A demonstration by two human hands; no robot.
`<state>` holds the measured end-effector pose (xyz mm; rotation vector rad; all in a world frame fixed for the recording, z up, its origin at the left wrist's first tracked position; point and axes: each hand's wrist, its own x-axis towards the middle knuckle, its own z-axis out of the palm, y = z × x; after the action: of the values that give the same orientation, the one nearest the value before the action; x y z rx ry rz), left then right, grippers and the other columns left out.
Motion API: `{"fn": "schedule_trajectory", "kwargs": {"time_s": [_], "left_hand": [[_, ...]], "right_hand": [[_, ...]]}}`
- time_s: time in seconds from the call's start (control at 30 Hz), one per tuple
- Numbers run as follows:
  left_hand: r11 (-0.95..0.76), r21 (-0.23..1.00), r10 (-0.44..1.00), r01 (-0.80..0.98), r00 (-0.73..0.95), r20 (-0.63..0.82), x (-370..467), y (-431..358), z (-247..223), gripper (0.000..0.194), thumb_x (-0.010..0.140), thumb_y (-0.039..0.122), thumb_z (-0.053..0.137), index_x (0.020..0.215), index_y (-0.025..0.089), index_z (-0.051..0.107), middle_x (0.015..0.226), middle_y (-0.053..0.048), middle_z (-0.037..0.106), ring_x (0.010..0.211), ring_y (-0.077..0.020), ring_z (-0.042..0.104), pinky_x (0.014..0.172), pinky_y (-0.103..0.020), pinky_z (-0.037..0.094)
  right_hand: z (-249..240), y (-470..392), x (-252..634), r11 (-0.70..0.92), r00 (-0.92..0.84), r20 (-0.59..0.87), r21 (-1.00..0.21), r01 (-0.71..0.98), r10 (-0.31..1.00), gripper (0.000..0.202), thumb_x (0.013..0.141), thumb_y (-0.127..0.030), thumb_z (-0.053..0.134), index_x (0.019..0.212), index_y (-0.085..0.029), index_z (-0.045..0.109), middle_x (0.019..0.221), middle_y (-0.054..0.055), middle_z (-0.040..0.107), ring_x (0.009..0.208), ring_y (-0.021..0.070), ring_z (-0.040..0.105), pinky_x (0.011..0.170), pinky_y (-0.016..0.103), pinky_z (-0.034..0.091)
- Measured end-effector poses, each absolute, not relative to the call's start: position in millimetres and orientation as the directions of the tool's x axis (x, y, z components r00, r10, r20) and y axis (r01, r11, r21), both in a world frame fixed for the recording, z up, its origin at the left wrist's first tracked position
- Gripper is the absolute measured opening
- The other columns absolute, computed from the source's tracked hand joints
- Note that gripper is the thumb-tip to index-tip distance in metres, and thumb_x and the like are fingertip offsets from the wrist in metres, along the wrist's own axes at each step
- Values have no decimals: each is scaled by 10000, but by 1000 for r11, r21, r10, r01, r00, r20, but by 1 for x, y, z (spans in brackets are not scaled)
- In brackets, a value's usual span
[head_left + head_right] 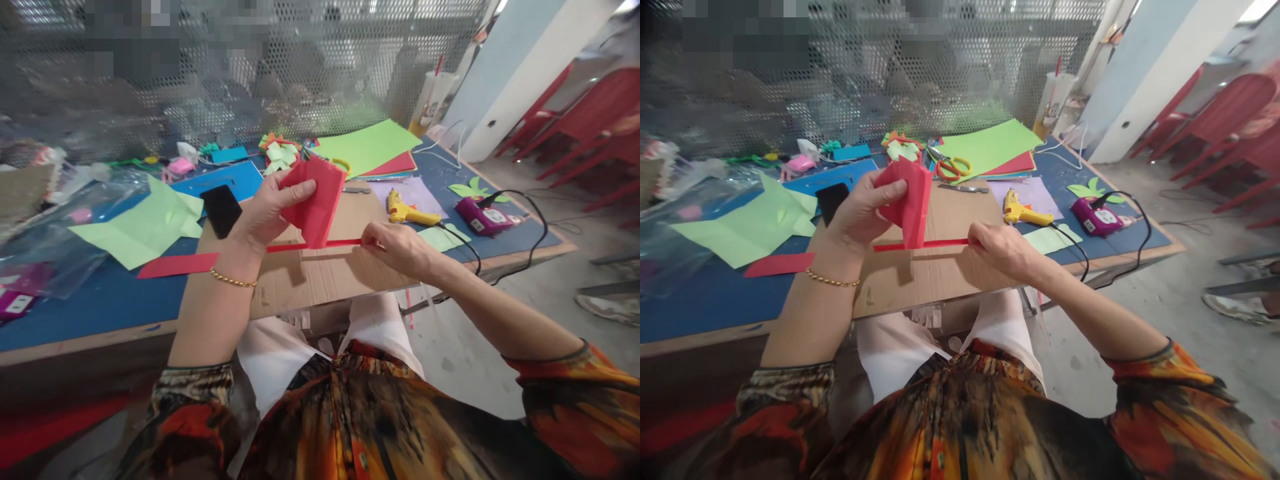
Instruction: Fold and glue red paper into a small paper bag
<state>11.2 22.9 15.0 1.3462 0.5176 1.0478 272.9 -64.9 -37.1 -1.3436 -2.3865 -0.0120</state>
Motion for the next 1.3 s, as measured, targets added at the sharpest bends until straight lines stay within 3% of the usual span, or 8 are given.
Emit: {"fn": "schedule_trajectory", "kwargs": {"time_s": [0.2,0.57,0.67,0.8,0.9,1.03,1.13,1.3], "left_hand": [[81,968,738,-239,667,103,10,21,17,467,641,465,1045,925,171,820,852,-31,815,719,-152,750,664,-230,585],[277,960,563,-32,815,-135,38,-25,10,399,650,393,1062,857,139,833,811,-32,797,659,-95,668,621,-182,531],[273,962,651,-11,738,-176,39,-27,8,373,658,357,1053,864,136,835,859,-51,814,697,-120,691,645,-205,559],[183,983,793,24,587,-162,40,-22,3,376,715,416,1013,957,176,856,929,-59,835,746,-152,722,647,-231,576],[-4,1000,893,7,450,0,40,-18,2,355,769,440,965,1017,208,862,967,-47,841,776,-166,728,648,-245,586],[-149,989,904,23,409,126,38,-21,8,311,774,422,935,984,204,862,957,-53,839,812,-198,733,711,-298,615],[-191,979,879,77,458,135,34,-26,12,276,810,445,914,975,228,872,944,-35,836,813,-194,720,711,-293,594],[-416,885,788,208,568,237,27,-29,23,221,896,438,816,978,239,869,933,-38,826,814,-207,720,700,-304,556]], "right_hand": [[-11,-90,298,729,-733,598,336,596,324,322,1108,-105,405,1211,-197,696,1185,132,823,1080,224,749,918,403,587],[-37,-77,294,617,-624,768,423,664,146,201,1033,-161,659,1096,-337,732,1213,-31,836,1087,180,708,921,401,565],[-38,-77,300,607,-543,795,297,737,270,236,1081,-216,570,1213,-316,738,1211,29,827,1085,213,700,925,423,556],[-26,-83,325,383,-134,727,-188,905,674,290,1086,-321,526,1114,-277,812,1075,114,832,967,276,737,873,486,574],[-21,-86,332,274,128,583,-550,789,802,244,1007,-389,636,1028,-248,835,968,96,842,828,261,757,793,462,620],[-11,-78,308,299,69,370,-835,462,927,318,888,-539,765,926,-232,841,850,61,829,756,220,765,758,405,654],[7,-66,298,370,-3,407,-827,423,913,410,892,-592,756,939,-193,837,818,70,806,715,201,737,721,380,639],[19,-51,344,191,163,543,-536,822,823,231,979,-324,626,962,-183,808,875,93,788,797,217,701,774,389,565]]}}
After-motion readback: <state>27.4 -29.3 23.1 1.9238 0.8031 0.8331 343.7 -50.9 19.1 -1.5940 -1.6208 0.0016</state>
